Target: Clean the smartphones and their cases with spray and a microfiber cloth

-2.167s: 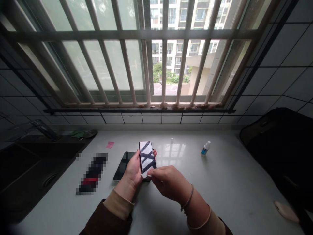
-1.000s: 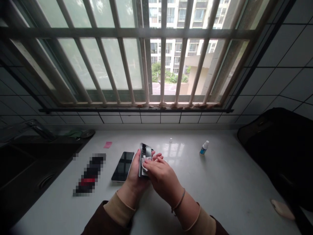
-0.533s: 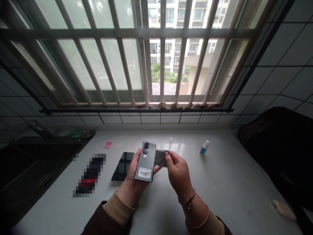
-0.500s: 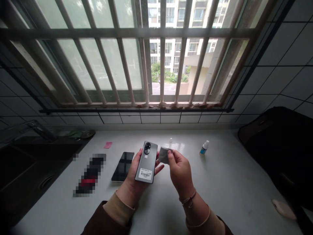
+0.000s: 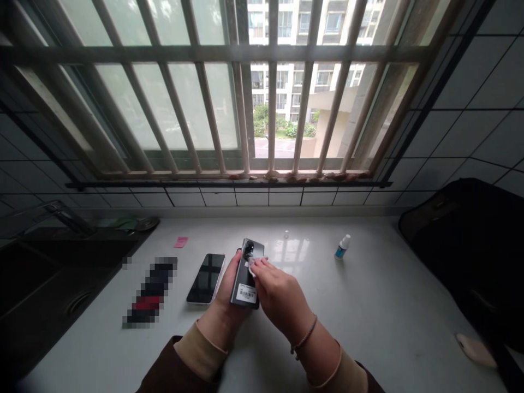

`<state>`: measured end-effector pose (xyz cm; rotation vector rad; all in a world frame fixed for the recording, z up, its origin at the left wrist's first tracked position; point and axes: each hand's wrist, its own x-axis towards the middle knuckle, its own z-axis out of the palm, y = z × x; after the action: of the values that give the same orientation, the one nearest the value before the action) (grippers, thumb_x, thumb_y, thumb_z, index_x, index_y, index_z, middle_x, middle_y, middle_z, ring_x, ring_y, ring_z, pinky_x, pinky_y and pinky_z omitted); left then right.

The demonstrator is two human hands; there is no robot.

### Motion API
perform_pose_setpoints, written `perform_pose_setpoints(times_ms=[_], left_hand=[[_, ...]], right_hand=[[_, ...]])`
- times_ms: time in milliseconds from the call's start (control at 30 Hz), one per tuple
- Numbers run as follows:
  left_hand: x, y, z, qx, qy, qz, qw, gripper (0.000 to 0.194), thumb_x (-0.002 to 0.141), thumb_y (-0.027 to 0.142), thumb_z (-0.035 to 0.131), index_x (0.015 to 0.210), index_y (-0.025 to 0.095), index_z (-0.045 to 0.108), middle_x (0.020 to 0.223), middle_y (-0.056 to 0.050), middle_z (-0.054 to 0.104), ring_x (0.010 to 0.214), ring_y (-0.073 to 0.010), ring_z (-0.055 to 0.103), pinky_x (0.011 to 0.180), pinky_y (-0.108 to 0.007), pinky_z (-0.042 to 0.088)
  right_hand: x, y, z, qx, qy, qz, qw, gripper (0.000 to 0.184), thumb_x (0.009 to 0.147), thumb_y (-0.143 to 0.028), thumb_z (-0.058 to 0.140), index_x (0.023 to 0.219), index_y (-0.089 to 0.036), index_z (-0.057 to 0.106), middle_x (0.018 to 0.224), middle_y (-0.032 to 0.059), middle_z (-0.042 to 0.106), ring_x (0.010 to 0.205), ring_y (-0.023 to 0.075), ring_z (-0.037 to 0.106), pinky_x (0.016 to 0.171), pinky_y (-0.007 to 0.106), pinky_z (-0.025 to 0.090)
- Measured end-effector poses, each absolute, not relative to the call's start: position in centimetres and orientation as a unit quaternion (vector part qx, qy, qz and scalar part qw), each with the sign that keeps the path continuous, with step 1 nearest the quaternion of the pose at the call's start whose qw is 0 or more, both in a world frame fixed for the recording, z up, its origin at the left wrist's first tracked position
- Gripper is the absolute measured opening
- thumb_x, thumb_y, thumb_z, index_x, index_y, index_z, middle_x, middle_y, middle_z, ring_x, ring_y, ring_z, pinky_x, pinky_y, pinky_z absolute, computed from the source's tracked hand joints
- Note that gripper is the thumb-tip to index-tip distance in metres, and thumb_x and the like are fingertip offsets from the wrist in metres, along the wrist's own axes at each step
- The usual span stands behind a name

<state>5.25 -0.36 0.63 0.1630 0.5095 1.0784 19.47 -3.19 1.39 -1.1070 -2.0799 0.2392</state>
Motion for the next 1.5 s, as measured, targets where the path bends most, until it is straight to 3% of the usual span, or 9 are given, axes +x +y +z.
perform_pose_setpoints(times_ms=[200, 467, 600, 700, 867, 1033, 1233, 1333, 1500], left_hand=[[3.7, 0.3, 1.5, 0.074, 0.299, 0.542, 0.782, 0.055, 0.097, 0.058, 0.059, 0.11, 0.006, 0.072, 0.087, -0.013, 0.074, 0.068, -0.0181, 0.07, 0.064, -0.029, 0.059], [2.3, 0.5, 2.4, 0.072, 0.288, 0.551, 0.78, 0.047, 0.099, 0.052, 0.06, 0.111, 0.008, 0.072, 0.087, -0.011, 0.076, 0.067, -0.0157, 0.071, 0.06, -0.024, 0.059], [1.9, 0.5, 2.4, 0.072, 0.276, 0.548, 0.787, 0.052, 0.096, 0.057, 0.062, 0.113, 0.009, 0.072, 0.09, -0.012, 0.076, 0.071, -0.0172, 0.072, 0.06, -0.025, 0.06], [1.6, 0.7, 2.3, 0.079, 0.273, 0.547, 0.787, 0.053, 0.099, 0.058, 0.057, 0.111, 0.008, 0.072, 0.092, -0.013, 0.075, 0.072, -0.0173, 0.072, 0.059, -0.026, 0.059], [1.5, 0.9, 2.3, 0.098, 0.316, 0.547, 0.769, 0.053, 0.099, 0.058, 0.055, 0.112, 0.009, 0.072, 0.093, -0.013, 0.075, 0.07, -0.0171, 0.071, 0.053, -0.025, 0.057], [1.5, 1.0, 2.3, 0.108, 0.337, 0.532, 0.77, 0.055, 0.1, 0.057, 0.052, 0.116, 0.007, 0.072, 0.097, -0.015, 0.076, 0.074, -0.0205, 0.074, 0.056, -0.028, 0.059], [1.7, 0.9, 2.3, 0.109, 0.339, 0.523, 0.774, 0.056, 0.1, 0.057, 0.051, 0.116, 0.007, 0.072, 0.095, -0.015, 0.076, 0.07, -0.0196, 0.073, 0.056, -0.029, 0.06], [1.7, 0.9, 2.4, 0.106, 0.338, 0.525, 0.774, 0.057, 0.1, 0.057, 0.052, 0.116, 0.006, 0.072, 0.093, -0.014, 0.076, 0.07, -0.0194, 0.073, 0.056, -0.029, 0.059], [1.6, 0.9, 2.7, 0.085, 0.341, 0.536, 0.768, 0.053, 0.1, 0.056, 0.053, 0.108, 0.007, 0.072, 0.087, -0.011, 0.074, 0.064, -0.016, 0.07, 0.053, -0.025, 0.055]], right_hand=[[18.4, -5.0, 2.4, -0.337, -0.859, 0.135, 0.362, 0.04, 0.099, -0.013, 0.053, 0.133, -0.024, 0.071, 0.137, 0.0076, 0.072, 0.126, 0.0233, 0.07, 0.111, 0.039, 0.057], [18.5, -5.7, 3.2, -0.311, -0.848, 0.228, 0.363, 0.038, 0.095, -0.014, 0.056, 0.126, -0.028, 0.074, 0.129, 0.0035, 0.076, 0.116, 0.0204, 0.075, 0.105, 0.033, 0.059], [19.3, -5.5, 4.3, -0.336, -0.799, 0.325, 0.379, 0.029, 0.097, -0.021, 0.056, 0.114, -0.028, 0.079, 0.103, 0.002, 0.083, 0.086, 0.0185, 0.079, 0.082, 0.029, 0.062], [20.7, -4.2, 4.2, -0.404, -0.703, 0.402, 0.425, 0.029, 0.102, -0.035, 0.054, 0.097, -0.021, 0.079, 0.078, 0.0028, 0.076, 0.064, 0.0155, 0.068, 0.061, 0.024, 0.055], [23.8, -0.6, 1.5, -0.531, -0.528, 0.456, 0.482, 0.034, 0.091, -0.049, 0.066, 0.086, -0.016, 0.076, 0.066, 0.0012, 0.067, 0.056, 0.0136, 0.059, 0.047, 0.02, 0.048], [24.7, 2.3, -0.8, -0.583, -0.422, 0.483, 0.498, 0.036, 0.084, -0.049, 0.07, 0.098, -0.016, 0.077, 0.081, 0.0061, 0.075, 0.065, 0.0176, 0.069, 0.049, 0.023, 0.057], [21.9, 7.4, -0.8, -0.599, -0.391, 0.535, 0.449, 0.026, 0.1, -0.037, 0.064, 0.109, -0.015, 0.073, 0.1, 0.0094, 0.075, 0.083, 0.02, 0.073, 0.067, 0.032, 0.064], [20.1, 10.7, -0.6, -0.602, -0.394, 0.556, 0.417, 0.034, 0.102, -0.037, 0.067, 0.13, -0.017, 0.064, 0.129, 0.0101, 0.067, 0.107, 0.0236, 0.07, 0.09, 0.044, 0.061], [17.4, 14.0, -1.0, -0.621, -0.427, 0.543, 0.37, 0.038, 0.102, -0.037, 0.067, 0.134, -0.018, 0.062, 0.134, 0.0105, 0.064, 0.112, 0.0254, 0.068, 0.094, 0.047, 0.06]])
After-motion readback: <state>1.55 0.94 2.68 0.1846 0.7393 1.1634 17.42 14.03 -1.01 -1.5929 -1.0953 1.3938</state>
